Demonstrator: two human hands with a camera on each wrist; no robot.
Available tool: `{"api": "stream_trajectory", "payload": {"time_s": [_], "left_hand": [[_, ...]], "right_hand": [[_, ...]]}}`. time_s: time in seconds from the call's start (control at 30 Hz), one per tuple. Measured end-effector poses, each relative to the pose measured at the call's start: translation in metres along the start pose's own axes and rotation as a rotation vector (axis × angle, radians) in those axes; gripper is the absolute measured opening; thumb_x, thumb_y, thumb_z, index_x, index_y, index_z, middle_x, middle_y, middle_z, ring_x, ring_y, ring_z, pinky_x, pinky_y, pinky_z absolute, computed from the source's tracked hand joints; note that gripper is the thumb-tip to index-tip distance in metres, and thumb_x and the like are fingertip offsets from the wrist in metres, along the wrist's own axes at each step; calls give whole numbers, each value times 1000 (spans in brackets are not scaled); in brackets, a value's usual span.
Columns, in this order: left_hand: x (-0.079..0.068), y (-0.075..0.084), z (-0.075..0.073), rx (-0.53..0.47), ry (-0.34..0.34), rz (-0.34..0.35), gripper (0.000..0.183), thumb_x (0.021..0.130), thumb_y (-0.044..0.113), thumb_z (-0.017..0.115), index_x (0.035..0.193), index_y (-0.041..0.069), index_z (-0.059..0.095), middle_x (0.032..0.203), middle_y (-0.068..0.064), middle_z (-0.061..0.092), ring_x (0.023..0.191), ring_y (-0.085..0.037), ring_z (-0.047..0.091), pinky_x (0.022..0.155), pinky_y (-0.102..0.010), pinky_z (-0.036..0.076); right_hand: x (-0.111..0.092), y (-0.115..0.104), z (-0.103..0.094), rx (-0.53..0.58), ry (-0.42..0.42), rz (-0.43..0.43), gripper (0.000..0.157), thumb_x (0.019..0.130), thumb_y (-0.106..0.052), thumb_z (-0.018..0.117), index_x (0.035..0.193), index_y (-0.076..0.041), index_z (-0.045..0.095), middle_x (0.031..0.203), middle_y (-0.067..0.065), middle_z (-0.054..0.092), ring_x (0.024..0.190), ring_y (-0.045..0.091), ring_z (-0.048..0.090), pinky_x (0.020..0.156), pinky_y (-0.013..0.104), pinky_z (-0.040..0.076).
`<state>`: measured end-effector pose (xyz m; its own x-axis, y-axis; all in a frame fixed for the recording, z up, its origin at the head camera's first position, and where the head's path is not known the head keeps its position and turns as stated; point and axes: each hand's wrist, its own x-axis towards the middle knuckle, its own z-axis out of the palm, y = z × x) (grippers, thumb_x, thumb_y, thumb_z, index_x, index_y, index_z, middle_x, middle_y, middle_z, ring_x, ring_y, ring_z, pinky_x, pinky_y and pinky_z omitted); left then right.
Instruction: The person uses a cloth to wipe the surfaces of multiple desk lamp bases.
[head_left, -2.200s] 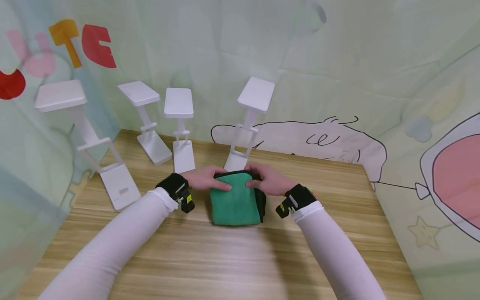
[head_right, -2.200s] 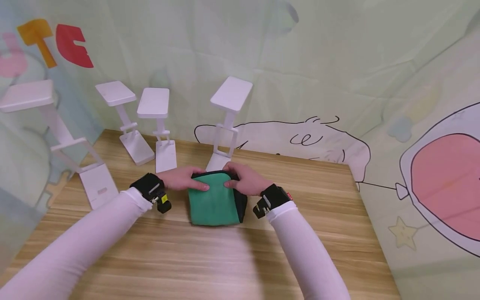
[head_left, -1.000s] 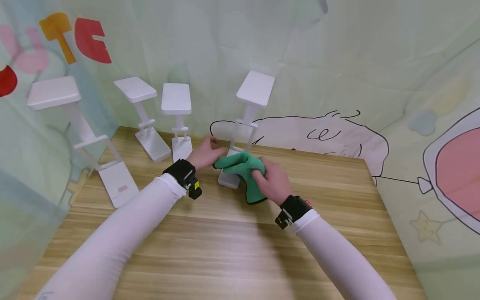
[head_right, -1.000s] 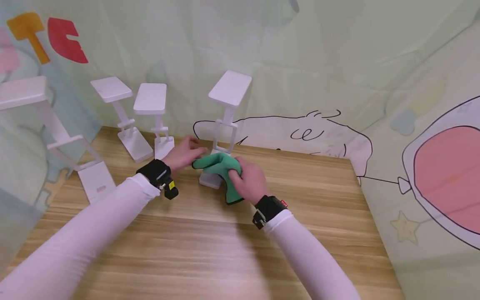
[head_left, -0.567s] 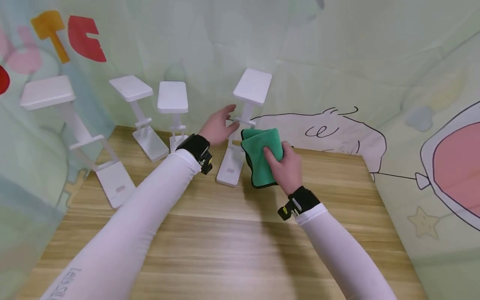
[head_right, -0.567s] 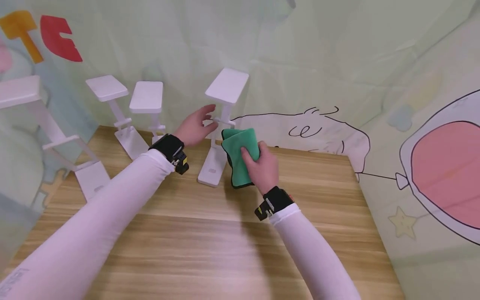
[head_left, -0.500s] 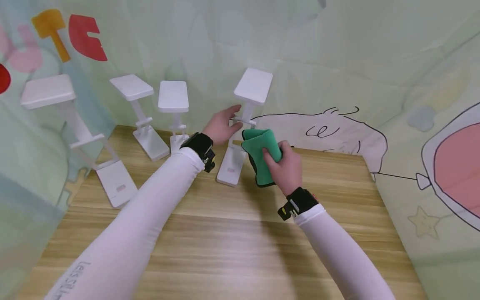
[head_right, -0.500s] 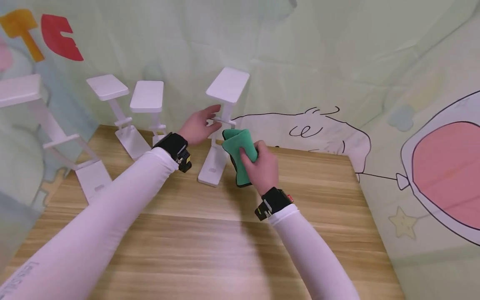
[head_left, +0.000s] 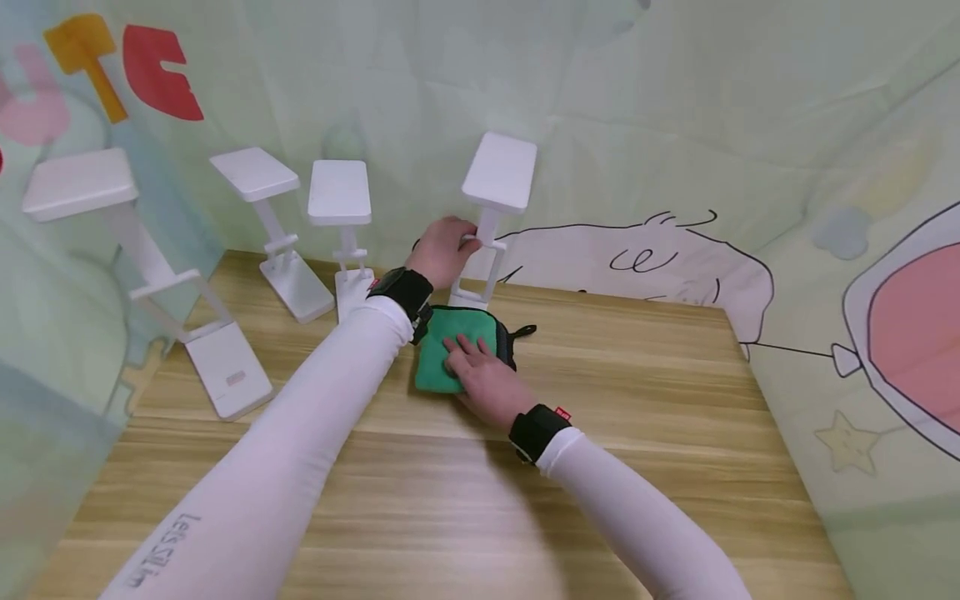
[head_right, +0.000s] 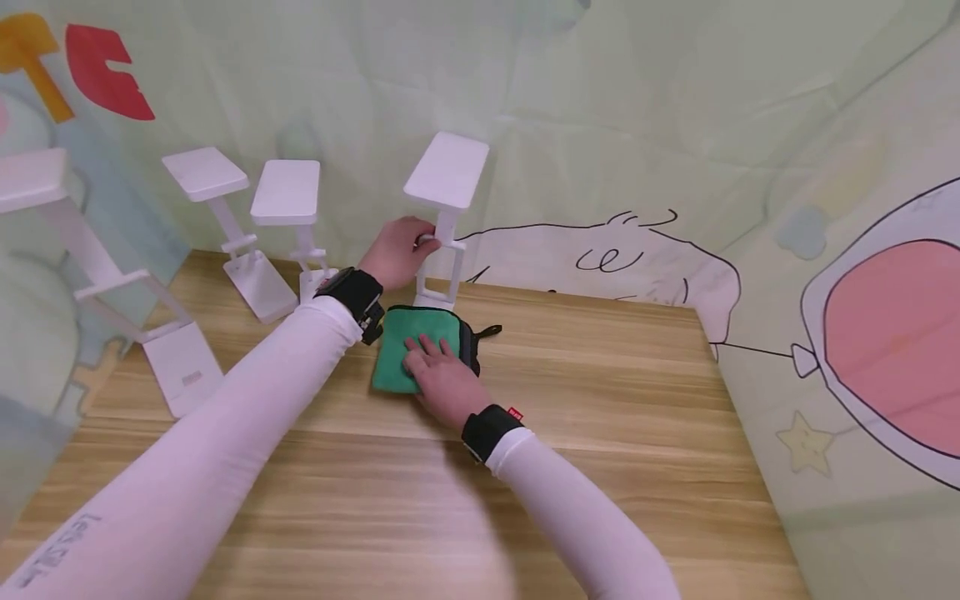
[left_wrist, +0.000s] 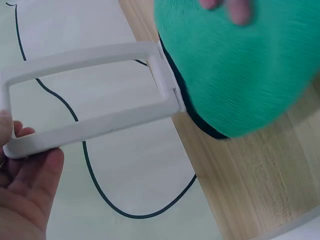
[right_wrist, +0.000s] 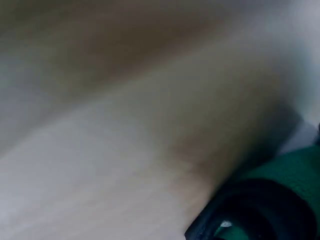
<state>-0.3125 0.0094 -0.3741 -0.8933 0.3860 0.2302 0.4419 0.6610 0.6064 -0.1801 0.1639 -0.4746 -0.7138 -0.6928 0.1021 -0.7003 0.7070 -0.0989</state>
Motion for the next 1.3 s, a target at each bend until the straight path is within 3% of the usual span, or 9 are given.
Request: {"api": "stream_trajectory", "payload": {"time_s": [0.1, 0.17, 0.3, 0.43, 0.7, 0.87, 1.0, 1.17, 1.3], "left_hand": [[2, -4, 0, -45, -3, -4, 24, 103, 20, 56, 112, 1, 67, 105, -12, 68, 88, -23, 56, 78, -38, 48], [3, -8, 1, -62, -16, -14, 23, 103, 21, 56, 106, 1, 67, 99, -12, 68, 83, -23, 55, 75, -36, 46], [2, -16, 5, -73, -69, -38, 25, 104, 23, 53, 96, 3, 67, 94, -12, 67, 78, -23, 52, 70, -32, 42], [0, -20, 9, -72, -116, -44, 26, 106, 26, 49, 97, 6, 64, 93, -12, 66, 72, -23, 48, 63, -29, 37], [1, -14, 7, -30, -160, -69, 22, 109, 24, 42, 109, 7, 57, 92, -4, 64, 72, -21, 52, 60, -28, 38], [3, -14, 7, -44, -142, -80, 17, 109, 18, 42, 111, 8, 56, 95, -2, 66, 79, -18, 56, 66, -27, 43], [2, -14, 9, -57, -136, -72, 17, 108, 19, 43, 110, 7, 55, 96, -6, 66, 78, -19, 55, 65, -29, 43], [1, -19, 12, -82, -126, -89, 16, 108, 19, 43, 109, 7, 54, 100, -12, 67, 78, -21, 53, 63, -30, 41], [3, -19, 13, -71, -143, -75, 17, 108, 20, 43, 110, 7, 53, 102, -13, 67, 79, -22, 54, 66, -32, 44]], "right_hand": [[1, -2, 1, 19, -56, 26, 62, 96, -24, 67, 149, -13, 37, 153, 13, 40, 139, 30, 32, 112, 48, 33], [4, -1, -2, 23, -86, 19, 69, 98, -28, 65, 156, -15, 29, 155, 12, 36, 141, 29, 28, 113, 46, 31], [15, 3, -4, 16, -137, -13, 64, 101, -35, 58, 155, -11, 31, 158, 13, 30, 143, 30, 21, 115, 44, 27], [27, 10, -3, 21, -150, 80, 64, 103, -42, 53, 153, -7, 33, 158, 14, 29, 144, 29, 21, 113, 41, 32], [26, 31, -10, 73, -148, 259, 61, 95, -10, 59, 152, -5, 35, 156, 12, 33, 143, 26, 24, 109, 42, 38], [3, 25, -15, -46, -116, 240, 56, 93, -2, 58, 147, -7, 45, 150, 12, 44, 137, 27, 35, 89, 41, 54], [-11, 11, -20, -125, -149, 179, 51, 95, -5, 58, 145, -8, 49, 145, 11, 49, 133, 26, 42, 88, 39, 55], [-8, -6, -24, -121, -169, 27, 51, 94, -7, 59, 144, -6, 50, 143, 14, 52, 131, 29, 44, 92, 40, 53], [4, -6, -19, -71, -165, 4, 54, 94, -6, 60, 146, -8, 46, 146, 13, 49, 134, 28, 40, 93, 39, 52]]}}
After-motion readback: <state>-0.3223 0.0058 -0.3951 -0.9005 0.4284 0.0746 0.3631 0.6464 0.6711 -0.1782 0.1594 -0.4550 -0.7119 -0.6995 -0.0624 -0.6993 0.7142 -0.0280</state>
